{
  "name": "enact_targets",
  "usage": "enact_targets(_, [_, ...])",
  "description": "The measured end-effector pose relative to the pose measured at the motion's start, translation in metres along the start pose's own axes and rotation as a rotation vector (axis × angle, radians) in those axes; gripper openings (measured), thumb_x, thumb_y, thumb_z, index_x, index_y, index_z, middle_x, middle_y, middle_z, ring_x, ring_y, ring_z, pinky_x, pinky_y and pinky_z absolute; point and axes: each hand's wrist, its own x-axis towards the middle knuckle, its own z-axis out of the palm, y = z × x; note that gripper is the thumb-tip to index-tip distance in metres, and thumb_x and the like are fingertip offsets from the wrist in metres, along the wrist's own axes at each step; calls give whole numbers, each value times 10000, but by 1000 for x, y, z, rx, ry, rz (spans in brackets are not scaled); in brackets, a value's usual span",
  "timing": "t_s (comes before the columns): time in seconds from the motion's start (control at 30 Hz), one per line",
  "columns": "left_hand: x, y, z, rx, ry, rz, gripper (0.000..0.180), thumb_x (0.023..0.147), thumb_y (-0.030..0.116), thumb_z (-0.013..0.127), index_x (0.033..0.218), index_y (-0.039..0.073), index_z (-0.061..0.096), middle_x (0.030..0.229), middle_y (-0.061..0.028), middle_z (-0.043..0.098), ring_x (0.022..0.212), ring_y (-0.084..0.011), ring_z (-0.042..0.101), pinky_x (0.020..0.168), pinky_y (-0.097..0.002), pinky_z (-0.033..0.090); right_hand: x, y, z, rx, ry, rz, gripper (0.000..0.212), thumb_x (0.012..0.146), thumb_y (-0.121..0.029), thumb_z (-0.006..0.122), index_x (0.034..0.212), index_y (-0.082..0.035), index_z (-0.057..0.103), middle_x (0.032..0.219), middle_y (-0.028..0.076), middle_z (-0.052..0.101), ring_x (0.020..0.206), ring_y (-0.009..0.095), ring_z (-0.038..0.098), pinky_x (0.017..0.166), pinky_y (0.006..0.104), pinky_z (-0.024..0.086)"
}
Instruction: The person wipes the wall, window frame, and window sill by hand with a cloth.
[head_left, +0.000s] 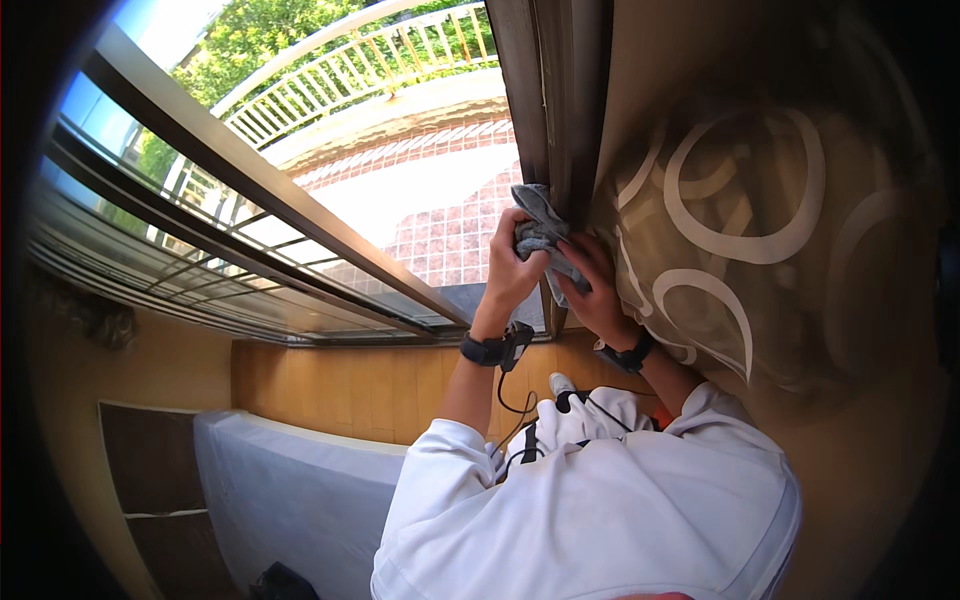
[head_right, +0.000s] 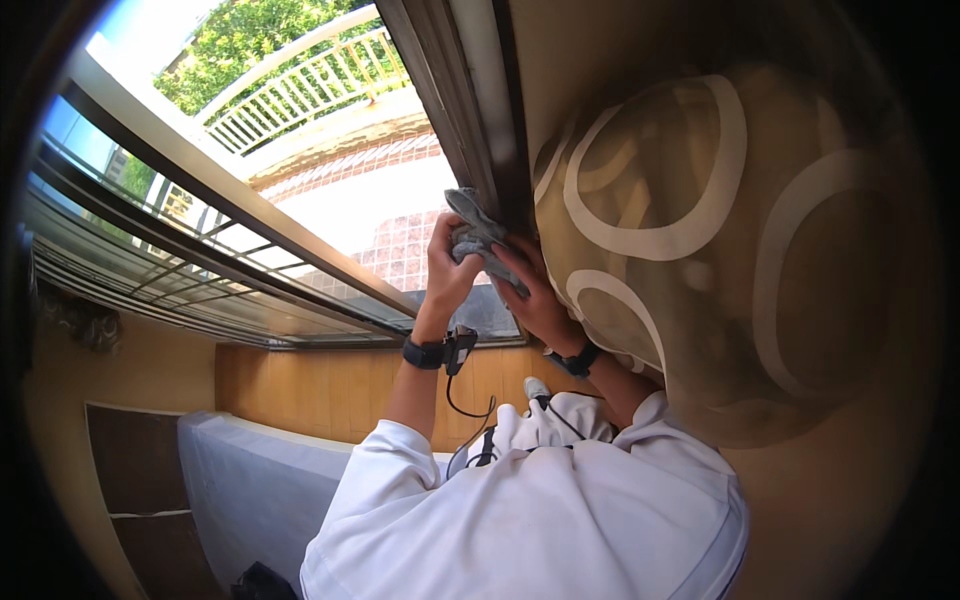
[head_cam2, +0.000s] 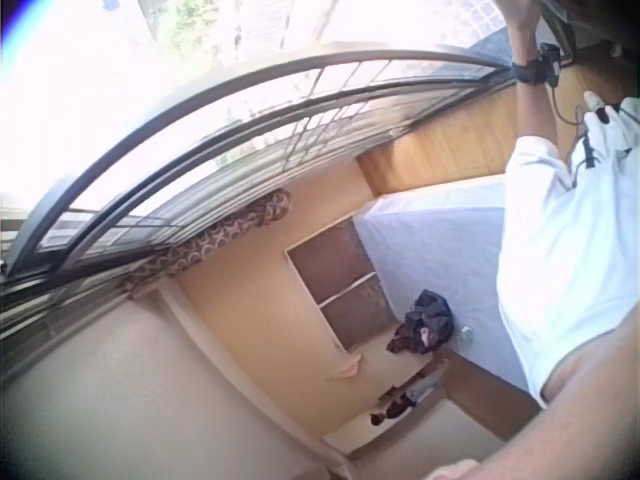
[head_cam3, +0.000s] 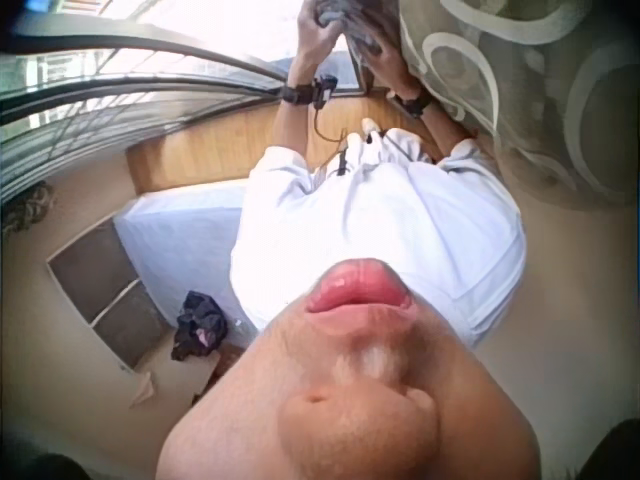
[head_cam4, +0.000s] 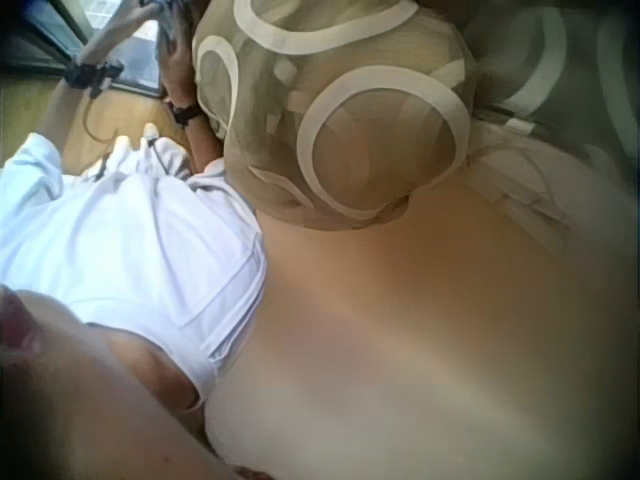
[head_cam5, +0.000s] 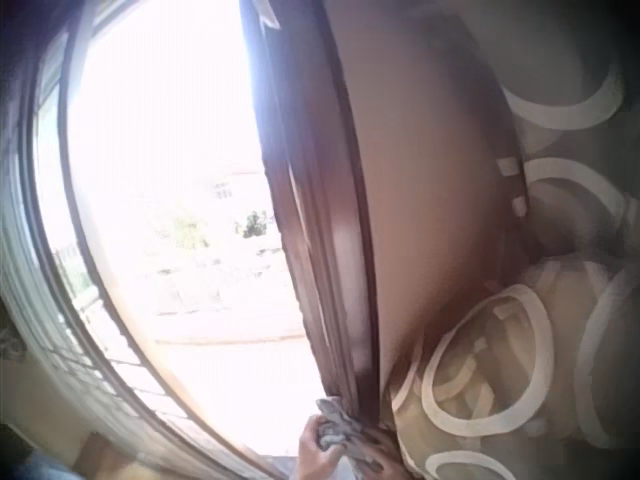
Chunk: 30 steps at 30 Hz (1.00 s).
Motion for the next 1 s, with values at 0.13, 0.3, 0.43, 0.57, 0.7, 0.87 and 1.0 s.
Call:
enact_targets(0.13, [11, 14, -8, 0, -101, 15, 400, 665, 21, 533, 1062, 6, 492, 867, -60, 588, 796, -103, 521, 741, -254, 459, 9, -1, 0, -15, 29, -51, 461, 748, -8, 723, 1190, -30, 594, 1232, 173, 539, 1106, 343, 539, 942, 402, 438])
enact_targets(0.3, [0, -11, -7, 165, -109, -44, 466, 677, 92, 575, 1127, -5, 501, 894, -125, 639, 818, -209, 607, 788, -320, 486, -17, 23, 4, 30, -19, 8, 441, 733, 8, 712, 1159, -4, 601, 1185, 170, 579, 1070, 335, 566, 924, 399, 457])
enact_targets(0.43, [-18, -37, -16, 268, -155, -182, 492, 673, 143, 613, 1132, 1, 506, 886, -174, 628, 808, -269, 627, 761, -346, 493, -35, 27, 5, 31, -167, 128, 438, 742, 50, 690, 1164, -18, 595, 1188, 154, 579, 1068, 330, 567, 920, 387, 458])
enact_targets(0.57, [-18, -51, -28, 301, -303, -207, 480, 667, 169, 641, 1101, 11, 511, 871, -191, 620, 817, -314, 625, 749, -371, 492, -46, 22, 11, -9, -192, 233, 436, 742, -7, 718, 1162, -35, 601, 1189, 164, 575, 1080, 341, 562, 904, 403, 470])
enact_targets(0.7, [-24, -56, -67, 239, -404, -203, 473, 670, 128, 635, 1111, 7, 514, 859, -156, 610, 807, -253, 605, 770, -346, 478, -58, 16, 43, -49, -190, 190, 427, 740, -8, 710, 1151, -29, 598, 1181, 182, 572, 1079, 342, 569, 908, 400, 470])
enact_targets(0.87, [-25, -38, -148, 328, -254, -101, 502, 673, 97, 674, 1146, 23, 521, 970, -167, 601, 905, -273, 613, 816, -352, 481, -27, -9, 123, -1, -131, 145, 479, 732, 24, 685, 1190, -34, 558, 1220, 213, 536, 1109, 392, 544, 931, 425, 451])
enact_targets(1.0, [-15, -4, -221, 431, 0, 103, 551, 669, 78, 723, 1186, 82, 531, 1056, -174, 581, 977, -369, 592, 843, -392, 495, 24, -35, 201, 6, -146, -15, 551, 738, 20, 691, 1257, -22, 508, 1304, 220, 478, 1166, 406, 504, 960, 439, 431])
